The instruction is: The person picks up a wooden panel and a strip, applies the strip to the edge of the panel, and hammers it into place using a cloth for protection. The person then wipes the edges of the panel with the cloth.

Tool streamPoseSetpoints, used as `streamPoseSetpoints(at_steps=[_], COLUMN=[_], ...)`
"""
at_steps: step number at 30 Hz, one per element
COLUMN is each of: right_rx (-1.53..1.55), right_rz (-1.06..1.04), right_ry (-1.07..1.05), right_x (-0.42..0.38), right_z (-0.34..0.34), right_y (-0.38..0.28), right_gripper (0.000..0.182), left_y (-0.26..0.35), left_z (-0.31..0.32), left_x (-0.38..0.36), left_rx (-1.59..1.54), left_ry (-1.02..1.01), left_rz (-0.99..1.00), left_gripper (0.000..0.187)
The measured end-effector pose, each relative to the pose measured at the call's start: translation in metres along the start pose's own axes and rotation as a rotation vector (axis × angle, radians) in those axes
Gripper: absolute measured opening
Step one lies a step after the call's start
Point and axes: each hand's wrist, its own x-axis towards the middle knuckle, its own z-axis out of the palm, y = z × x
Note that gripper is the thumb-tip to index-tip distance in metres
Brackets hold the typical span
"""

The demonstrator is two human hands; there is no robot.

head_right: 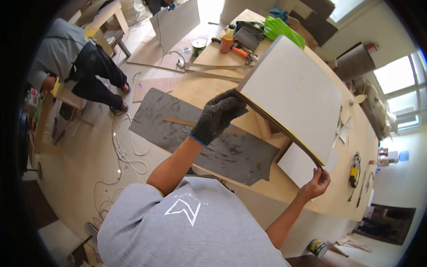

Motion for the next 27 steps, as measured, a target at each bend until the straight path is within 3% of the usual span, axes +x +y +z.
streamPoseSetpoints(at_steps=[4,14,27], right_rx=[-0.025,-0.013,-0.016], right_rz=[-0.004,-0.029,-0.003], right_ry=[-0.024,-0.037,-0.015], right_x=[0.003,0.006,0.0], right_z=[-0.001,-0.003,0.002], right_y=[-0.003,0.002,-0.004], right_gripper=[0.015,0.015,0.018], left_y=[-0.009,-0.004,-0.003], left_z=[-0.002,0.005,0.0], left_x=[-0.001,0.002,0.008], left_rx=[-0.031,0.29,0.525], left_ry=[0.019,0.1,0.102], left_rz=[0.029,0.317,0.393], left_gripper=[0.028,0.029,0.027])
